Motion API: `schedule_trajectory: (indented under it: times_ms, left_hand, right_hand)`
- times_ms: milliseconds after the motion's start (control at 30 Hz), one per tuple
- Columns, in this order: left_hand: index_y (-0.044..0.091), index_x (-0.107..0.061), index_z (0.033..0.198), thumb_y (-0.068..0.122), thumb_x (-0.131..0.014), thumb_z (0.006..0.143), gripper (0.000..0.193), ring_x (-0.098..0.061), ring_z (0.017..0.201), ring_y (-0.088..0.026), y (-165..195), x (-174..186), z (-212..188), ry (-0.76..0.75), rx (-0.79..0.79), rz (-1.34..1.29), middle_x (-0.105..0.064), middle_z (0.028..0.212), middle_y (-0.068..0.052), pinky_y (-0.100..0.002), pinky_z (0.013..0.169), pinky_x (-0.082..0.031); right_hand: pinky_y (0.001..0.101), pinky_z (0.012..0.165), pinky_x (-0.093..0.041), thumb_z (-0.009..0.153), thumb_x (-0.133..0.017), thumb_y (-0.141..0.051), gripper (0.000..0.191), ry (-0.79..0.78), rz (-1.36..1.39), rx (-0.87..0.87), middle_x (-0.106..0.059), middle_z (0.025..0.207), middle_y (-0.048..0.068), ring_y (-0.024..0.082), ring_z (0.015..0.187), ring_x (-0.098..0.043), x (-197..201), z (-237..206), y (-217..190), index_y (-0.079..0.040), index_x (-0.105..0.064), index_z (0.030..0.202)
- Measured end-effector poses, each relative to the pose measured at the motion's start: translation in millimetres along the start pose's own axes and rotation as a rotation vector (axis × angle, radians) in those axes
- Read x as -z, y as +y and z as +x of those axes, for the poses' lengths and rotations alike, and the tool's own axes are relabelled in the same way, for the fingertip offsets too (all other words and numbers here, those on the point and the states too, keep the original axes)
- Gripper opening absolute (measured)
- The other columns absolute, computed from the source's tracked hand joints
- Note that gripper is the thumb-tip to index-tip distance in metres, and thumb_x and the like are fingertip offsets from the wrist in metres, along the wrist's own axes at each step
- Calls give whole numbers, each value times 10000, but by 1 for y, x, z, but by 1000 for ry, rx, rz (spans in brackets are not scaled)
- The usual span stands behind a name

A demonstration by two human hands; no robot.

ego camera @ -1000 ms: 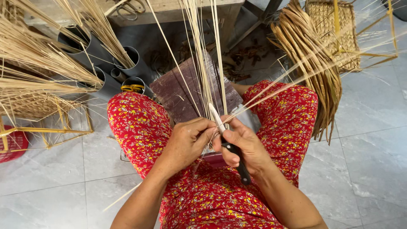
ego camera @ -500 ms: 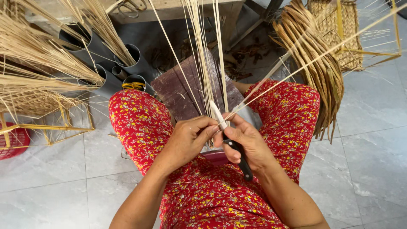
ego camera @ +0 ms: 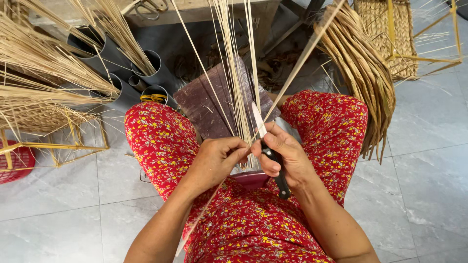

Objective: The person sits on the floor and uses a knife to split and shave thin bamboo strips, drawing each strip against the blade to taper and smooth it, then sets finished strips aside and reaches for the next one from the bundle.

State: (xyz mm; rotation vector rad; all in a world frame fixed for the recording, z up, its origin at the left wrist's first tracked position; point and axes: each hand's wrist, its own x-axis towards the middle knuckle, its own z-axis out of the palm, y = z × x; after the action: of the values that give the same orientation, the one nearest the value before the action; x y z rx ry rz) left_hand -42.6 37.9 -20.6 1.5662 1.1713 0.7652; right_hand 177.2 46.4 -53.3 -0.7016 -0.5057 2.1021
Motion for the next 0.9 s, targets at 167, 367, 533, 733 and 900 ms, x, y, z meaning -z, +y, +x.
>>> schedule_trajectory:
  times_ms: [167,367,533,733,900]
  left_hand:
    - [46,-757,963,163,-687,928,141,-703,625,-121,-1,0,3,85,-20,85,-737,724,-66,-296,586,-540]
    - [36,-748,934,149,-674,942,135,-674,603,-128,12,6,5,83,-23,54,-753,734,-52,-298,565,-520]
    - [50,-733,1060,176,-727,905,200,-701,792,-179,31,25,5,291,-43,165,-729,955,-70,-313,706,-558]
    - [73,-780,933,151,-766,814,143,-497,1303,-390,39,26,29,287,-591,521,-712,1180,-167,-472,1040,-428]
    - [57,-759,924,187,-756,907,131,-610,1251,-299,28,16,62,213,-415,271,-728,1095,-102,-417,1036,-484]
  right_hand:
    - [209,384,-378,1017,-632,-216,301,-1,-8,-27,-666,865,129,85,451,-494,-3,4,3,-57,-509,1242]
    - [207,381,-382,1016,-643,-215,291,-31,-27,-85,-671,856,156,94,452,-507,-9,5,16,-61,-488,1207]
    - [217,369,-389,1004,-653,-209,285,-27,-52,-88,-682,865,193,103,445,-519,-11,4,8,-80,-497,1206]
    - [209,364,-378,1003,-652,-228,346,-2,-117,-113,-680,865,202,98,455,-520,-19,10,6,-60,-510,1269]
    - [199,352,-372,1006,-646,-216,337,-17,-131,-125,-676,842,172,87,442,-514,-16,19,5,-95,-510,1290]
